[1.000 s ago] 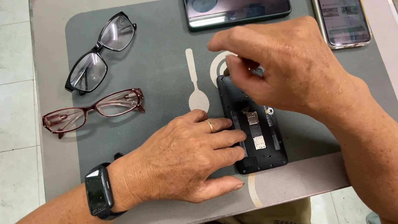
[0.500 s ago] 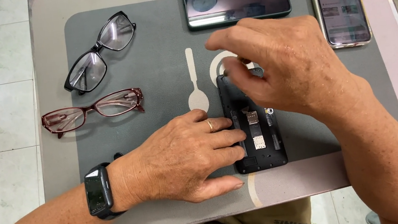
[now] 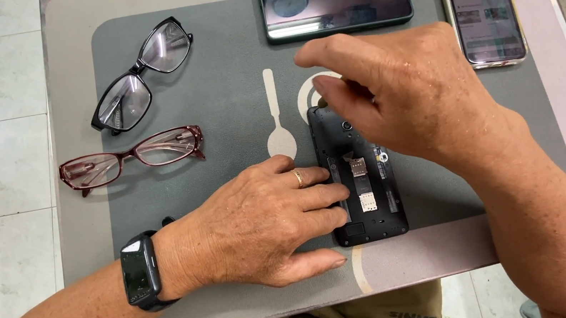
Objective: The person uses a small tool to pry and manipulate the back cover of a disassembled smartphone on a table. They work along the edges and around the camera module area, attempting to separate the casing from the internal components.
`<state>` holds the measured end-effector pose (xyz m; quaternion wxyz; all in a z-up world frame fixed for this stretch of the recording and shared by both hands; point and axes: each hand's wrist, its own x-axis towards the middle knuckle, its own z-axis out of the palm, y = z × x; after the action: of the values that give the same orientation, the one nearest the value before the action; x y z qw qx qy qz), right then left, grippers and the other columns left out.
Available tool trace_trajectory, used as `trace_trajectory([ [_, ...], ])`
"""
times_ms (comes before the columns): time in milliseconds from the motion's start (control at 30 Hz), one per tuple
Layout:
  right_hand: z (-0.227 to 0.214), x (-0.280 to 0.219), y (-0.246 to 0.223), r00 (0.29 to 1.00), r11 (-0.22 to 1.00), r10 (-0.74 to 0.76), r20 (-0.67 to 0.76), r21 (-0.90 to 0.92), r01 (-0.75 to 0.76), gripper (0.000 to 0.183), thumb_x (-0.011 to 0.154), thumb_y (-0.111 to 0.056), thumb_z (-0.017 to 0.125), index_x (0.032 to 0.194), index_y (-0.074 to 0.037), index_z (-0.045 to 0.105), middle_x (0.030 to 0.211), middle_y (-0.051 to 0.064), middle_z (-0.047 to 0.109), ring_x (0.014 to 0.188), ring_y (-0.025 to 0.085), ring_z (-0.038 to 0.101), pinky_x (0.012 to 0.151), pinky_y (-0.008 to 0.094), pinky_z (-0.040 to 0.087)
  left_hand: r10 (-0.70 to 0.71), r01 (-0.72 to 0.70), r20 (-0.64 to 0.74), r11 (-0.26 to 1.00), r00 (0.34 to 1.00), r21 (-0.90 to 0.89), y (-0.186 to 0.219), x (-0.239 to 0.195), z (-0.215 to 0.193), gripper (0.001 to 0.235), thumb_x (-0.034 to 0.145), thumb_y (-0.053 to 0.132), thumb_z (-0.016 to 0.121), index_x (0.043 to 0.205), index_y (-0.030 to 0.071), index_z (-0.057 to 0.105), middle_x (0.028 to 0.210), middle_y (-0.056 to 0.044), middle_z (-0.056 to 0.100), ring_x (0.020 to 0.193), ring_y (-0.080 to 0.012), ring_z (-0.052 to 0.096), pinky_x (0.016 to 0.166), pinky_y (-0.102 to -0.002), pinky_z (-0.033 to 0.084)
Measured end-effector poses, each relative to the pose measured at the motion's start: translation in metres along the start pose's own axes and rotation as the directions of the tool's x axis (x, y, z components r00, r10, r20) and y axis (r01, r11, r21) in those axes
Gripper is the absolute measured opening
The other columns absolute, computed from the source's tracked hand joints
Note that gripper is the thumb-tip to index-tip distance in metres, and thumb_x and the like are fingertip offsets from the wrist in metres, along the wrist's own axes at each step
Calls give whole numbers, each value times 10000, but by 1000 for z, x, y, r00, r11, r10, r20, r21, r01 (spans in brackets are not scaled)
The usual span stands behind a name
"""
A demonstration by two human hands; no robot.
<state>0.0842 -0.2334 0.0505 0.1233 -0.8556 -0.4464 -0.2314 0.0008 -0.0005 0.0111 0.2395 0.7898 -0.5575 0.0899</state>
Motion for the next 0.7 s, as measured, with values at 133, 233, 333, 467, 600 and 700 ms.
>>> trace_trajectory([
  [133, -6, 7, -6, 1000, 999, -26, 9, 47, 25, 411, 969, 70, 653, 1339, -89, 737, 899, -4, 698, 694, 218, 616, 564, 391, 440, 4, -4, -5, 1000, 1000, -3, 0, 0, -1, 332, 1000, 430, 736, 1002, 103, 679, 1143, -66, 724, 1011, -319, 678, 715, -453, 437],
  [233, -3, 4, -4, 1000, 998, -20, 22, 52, 19, 251, 1076, -78, 802, 1316, -89, 728, 921, -19, 735, 758, 173, 706, 615, 386, 480, 4, -4, -13, 1000, 1000, -6, 1, 0, 0, 327, 1004, 423, 738, 1000, 100, 685, 1141, -68, 728, 1021, -320, 680, 725, -451, 445],
  [333, -2, 2, -1, 1000, 1000, 12, -5, -11, -12, 223, 1073, -24, 781, 1271, -124, 758, 725, -23, 618, 610, 219, 559, 550, 390, 400, 1, -2, -11, 1000, 1000, -11, 0, 0, 0, 327, 1007, 426, 734, 1010, 102, 691, 1149, -64, 730, 1021, -320, 684, 714, -447, 448],
  [467, -5, 5, -5, 1000, 999, -26, 0, 42, 26, 356, 991, 31, 704, 1327, -82, 740, 896, -8, 713, 681, 223, 622, 583, 398, 453, -5, 5, -8, 1000, 1000, -17, 1, 0, 0, 318, 1004, 417, 733, 991, 103, 683, 1130, -58, 725, 988, -310, 667, 708, -448, 435],
  [600, 1, -1, 2, 1000, 1000, 16, 7, 2, -16, 254, 1080, -59, 807, 1320, -130, 757, 735, -43, 615, 626, 218, 585, 583, 399, 436, -7, 7, -3, 1000, 1000, -12, 1, 0, -1, 319, 1010, 424, 719, 1000, 107, 693, 1147, -63, 729, 1025, -315, 681, 728, -449, 446],
  [700, -3, 3, -2, 1000, 999, -18, -10, 28, 19, 395, 976, 56, 664, 1334, -90, 746, 901, -10, 725, 686, 237, 630, 600, 414, 466, -2, 2, -7, 1000, 1000, -14, 0, 1, -1, 320, 1015, 421, 716, 1000, 103, 685, 1147, -66, 730, 1001, -315, 676, 720, -452, 440],
])
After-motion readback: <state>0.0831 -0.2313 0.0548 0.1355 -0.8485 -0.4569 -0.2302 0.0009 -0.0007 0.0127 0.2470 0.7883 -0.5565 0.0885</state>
